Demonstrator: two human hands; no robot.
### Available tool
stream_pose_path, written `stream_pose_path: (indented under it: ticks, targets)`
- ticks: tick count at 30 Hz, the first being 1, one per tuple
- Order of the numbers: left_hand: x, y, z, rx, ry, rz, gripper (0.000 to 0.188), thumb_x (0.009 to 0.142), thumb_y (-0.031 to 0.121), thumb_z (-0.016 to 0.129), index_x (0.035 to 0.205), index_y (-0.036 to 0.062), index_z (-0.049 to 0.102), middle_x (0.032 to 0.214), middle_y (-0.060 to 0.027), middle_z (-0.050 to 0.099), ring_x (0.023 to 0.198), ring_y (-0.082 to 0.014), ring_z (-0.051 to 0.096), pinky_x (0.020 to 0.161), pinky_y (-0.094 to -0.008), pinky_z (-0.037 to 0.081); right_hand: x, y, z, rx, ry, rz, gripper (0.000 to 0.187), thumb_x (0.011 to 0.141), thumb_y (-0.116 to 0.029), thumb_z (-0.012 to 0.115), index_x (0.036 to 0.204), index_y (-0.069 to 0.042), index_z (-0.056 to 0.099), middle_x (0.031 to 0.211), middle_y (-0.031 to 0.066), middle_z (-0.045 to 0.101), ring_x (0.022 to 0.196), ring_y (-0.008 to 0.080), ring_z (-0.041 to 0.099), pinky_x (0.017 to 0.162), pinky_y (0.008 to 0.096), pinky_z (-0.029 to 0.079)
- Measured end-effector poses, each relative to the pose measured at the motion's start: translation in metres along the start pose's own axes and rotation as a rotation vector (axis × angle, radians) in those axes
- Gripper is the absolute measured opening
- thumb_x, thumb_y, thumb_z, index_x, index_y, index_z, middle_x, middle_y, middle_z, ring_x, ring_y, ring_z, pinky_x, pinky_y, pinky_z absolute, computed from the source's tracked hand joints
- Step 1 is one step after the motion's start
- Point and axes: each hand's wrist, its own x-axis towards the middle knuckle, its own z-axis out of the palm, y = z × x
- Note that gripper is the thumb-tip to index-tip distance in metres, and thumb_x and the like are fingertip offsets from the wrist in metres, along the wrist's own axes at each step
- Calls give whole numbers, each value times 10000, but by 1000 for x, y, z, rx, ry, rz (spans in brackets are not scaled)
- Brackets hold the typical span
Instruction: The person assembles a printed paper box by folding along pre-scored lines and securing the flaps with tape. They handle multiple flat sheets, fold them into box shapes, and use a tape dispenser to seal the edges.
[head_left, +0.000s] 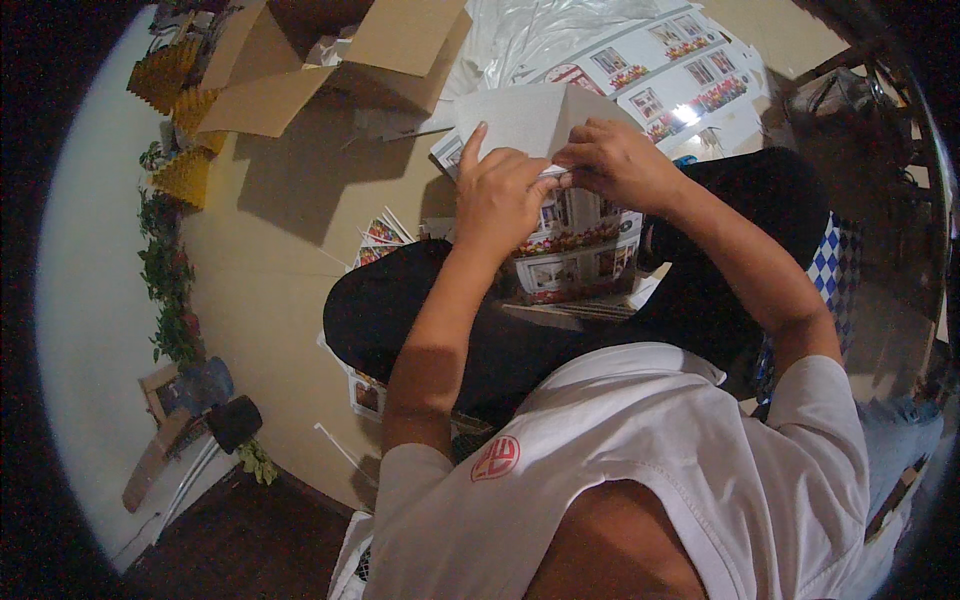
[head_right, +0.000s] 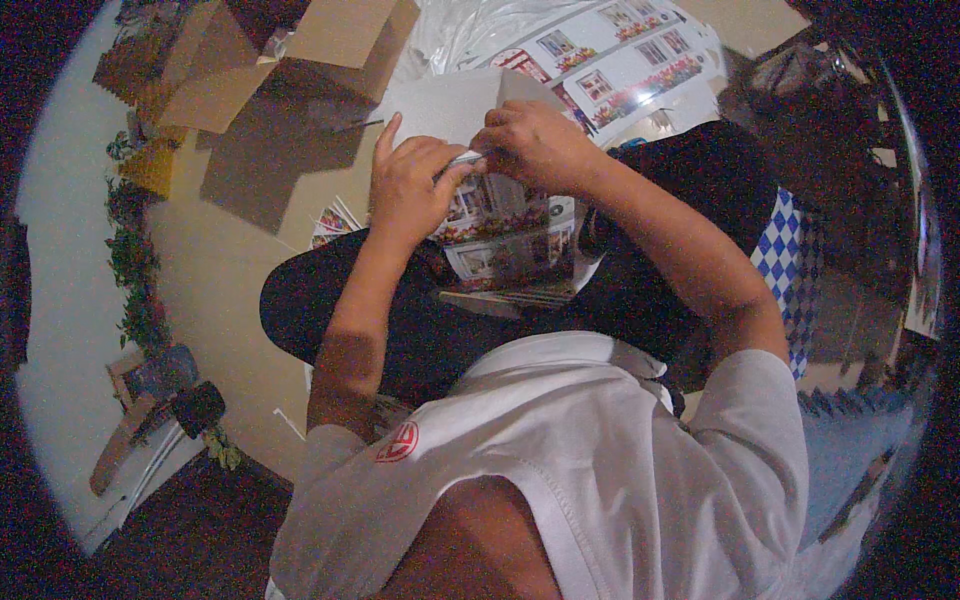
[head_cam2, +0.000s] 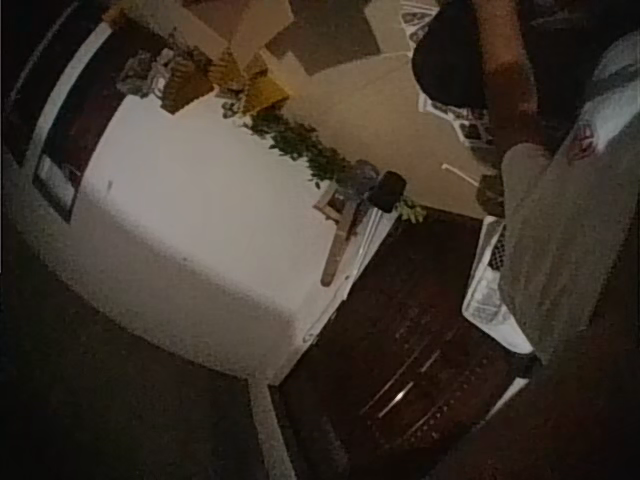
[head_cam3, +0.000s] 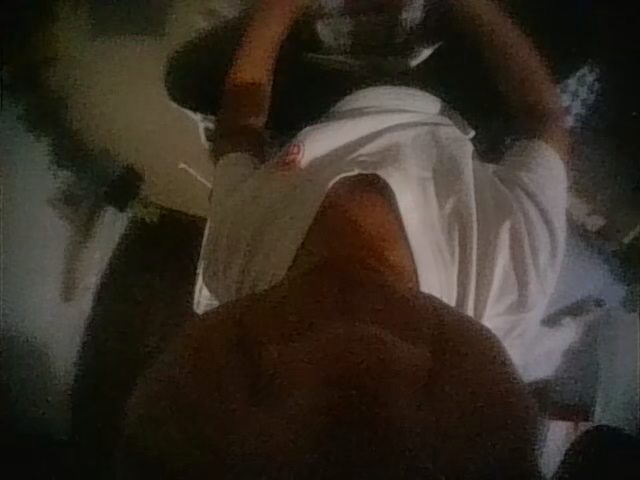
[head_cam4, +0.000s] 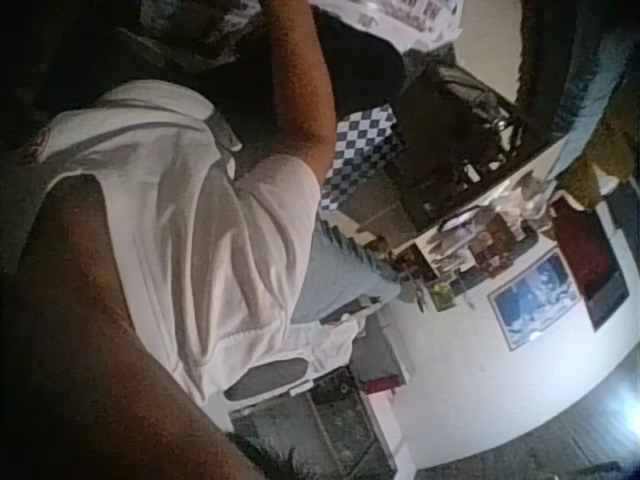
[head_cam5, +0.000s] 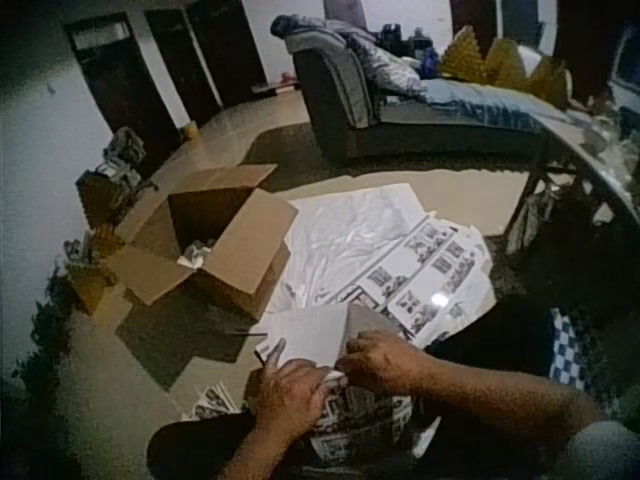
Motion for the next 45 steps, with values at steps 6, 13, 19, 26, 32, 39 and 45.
stream_pose_path:
  ticks: [6, 13, 19, 26, 32, 39, 45]
  targets:
    - [-1, 1, -4, -24, -47, -106, 118, 754, 221, 690, 825, 132, 720, 790, -45, 684, 798, -187, 641, 1092, -475, 235, 1, 2, 7, 62, 3, 80, 237, 755, -215, 685, 946, -75, 682, 825, 118, 623, 823, 321, 594, 724, 428, 474]
    - [0, 1, 1, -38, 50, -107, 52, 713, 151, 698, 717, 102, 717, 744, -64, 682, 847, -202, 650, 1112, -475, 202, 0, 3, 6, 80, -9, 73, 239, 752, -161, 687, 963, -49, 686, 805, 120, 643, 812, 309, 610, 755, 409, 477]
    - [5, 2, -6, -58, -24, -114, 52, 717, 150, 713, 720, 98, 716, 817, -51, 701, 997, -199, 633, 1123, -485, 169, -2, 9, -7, -116, 99, -156, 224, 762, -127, 669, 974, -57, 669, 951, 123, 649, 1049, 281, 576, 1067, 439, 328]
    - [-1, -9, -5, -135, 41, -186, 40, 718, 129, 707, 688, 102, 710, 758, -20, 692, 1045, -202, 599, 1125, -494, 138, -32, 51, -61, 38, 49, 24, 182, 803, -54, 624, 979, -19, 597, 936, 108, 580, 993, 285, 507, 902, 387, 405]
    - [2, -3, -4, 35, -13, -200, 196, 754, 225, 692, 923, 126, 694, 952, -81, 664, 1139, -247, 526, 1130, -507, 98, -43, 57, -50, 479, -21, 237, 96, 878, -97, 585, 943, -26, 574, 962, 68, 534, 987, 204, 498, 868, 336, 419]
    - [10, 37, 37, 12, -94, -78, 468, 763, 252, 686, 1218, 191, 591, 1022, -110, 605, 1045, -277, 530, 1010, -442, 292, -53, 53, -36, 654, -38, 239, 126, 898, -121, 574, 997, -45, 558, 969, 45, 549, 935, 155, 526, 862, 316, 432]
    - [12, 35, 40, -90, -94, -56, 367, 759, 207, 674, 1115, 131, 630, 835, -71, 556, 833, -267, 535, 784, -383, 388, -47, 55, -33, 749, -64, 214, 166, 892, -106, 578, 1042, -47, 535, 964, 8, 573, 936, 116, 519, 852, 300, 426]
